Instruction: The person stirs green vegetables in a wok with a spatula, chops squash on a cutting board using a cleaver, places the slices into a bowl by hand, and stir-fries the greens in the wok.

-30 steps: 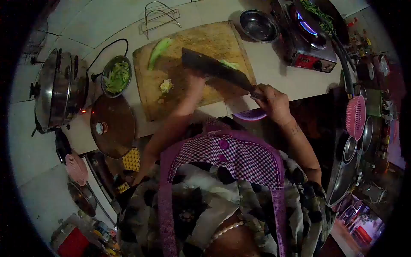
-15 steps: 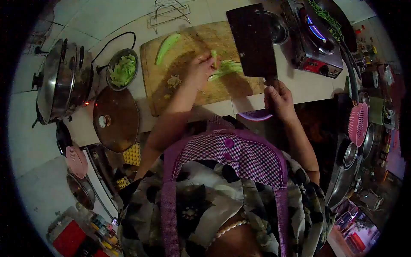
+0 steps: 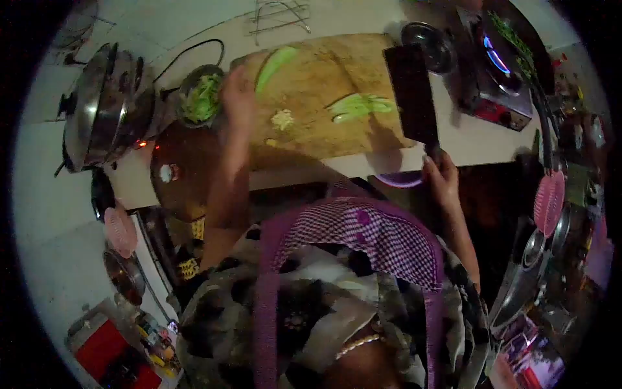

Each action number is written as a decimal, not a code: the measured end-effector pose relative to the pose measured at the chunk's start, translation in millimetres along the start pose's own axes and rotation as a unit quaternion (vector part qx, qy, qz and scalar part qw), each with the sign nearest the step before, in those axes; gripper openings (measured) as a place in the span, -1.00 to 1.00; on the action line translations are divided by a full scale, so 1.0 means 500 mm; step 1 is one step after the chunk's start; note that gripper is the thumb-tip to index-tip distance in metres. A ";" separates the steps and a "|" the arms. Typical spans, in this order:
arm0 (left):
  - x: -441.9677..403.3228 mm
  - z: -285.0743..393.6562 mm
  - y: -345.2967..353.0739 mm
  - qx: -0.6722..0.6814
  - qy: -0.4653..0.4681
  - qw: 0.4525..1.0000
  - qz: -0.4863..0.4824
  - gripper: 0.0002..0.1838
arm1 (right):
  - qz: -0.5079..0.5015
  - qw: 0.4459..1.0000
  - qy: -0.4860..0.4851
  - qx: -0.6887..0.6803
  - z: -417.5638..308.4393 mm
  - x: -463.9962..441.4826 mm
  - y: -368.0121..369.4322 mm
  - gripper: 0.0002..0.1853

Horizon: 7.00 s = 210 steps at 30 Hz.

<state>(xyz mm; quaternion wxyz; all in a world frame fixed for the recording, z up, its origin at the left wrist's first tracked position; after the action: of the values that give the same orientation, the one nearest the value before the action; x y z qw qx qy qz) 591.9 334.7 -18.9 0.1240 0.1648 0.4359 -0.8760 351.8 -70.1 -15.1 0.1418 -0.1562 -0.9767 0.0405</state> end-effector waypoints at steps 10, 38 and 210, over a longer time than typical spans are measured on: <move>0.211 0.245 0.212 -0.003 0.184 0.956 -0.229 -0.57 | 0.001 0.960 -0.012 0.279 -0.058 0.008 0.037 -0.65; 0.229 0.183 0.180 0.062 0.102 0.976 -0.183 -0.54 | -0.150 0.913 -0.007 0.379 -0.010 -0.010 0.142 -0.66; 0.211 -0.076 -0.035 0.072 0.065 0.973 -0.208 -0.74 | -0.189 0.944 -0.134 0.233 -0.133 0.043 0.321 -0.55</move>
<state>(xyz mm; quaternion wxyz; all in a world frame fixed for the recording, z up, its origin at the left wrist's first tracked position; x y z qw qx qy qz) 495.9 367.9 -69.6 -0.1017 0.1355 0.4040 -0.8989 398.5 91.0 34.3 0.0471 0.0758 -0.9614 0.2604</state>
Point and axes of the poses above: each hand's wrist, its own x-axis away from the middle knuckle, its own y-axis out of the palm, z = x × y, the point moved 6 cm from there along -x, towards the middle knuckle, and after that the axes turned 8 degrees about -x, right-handed, at the moved point
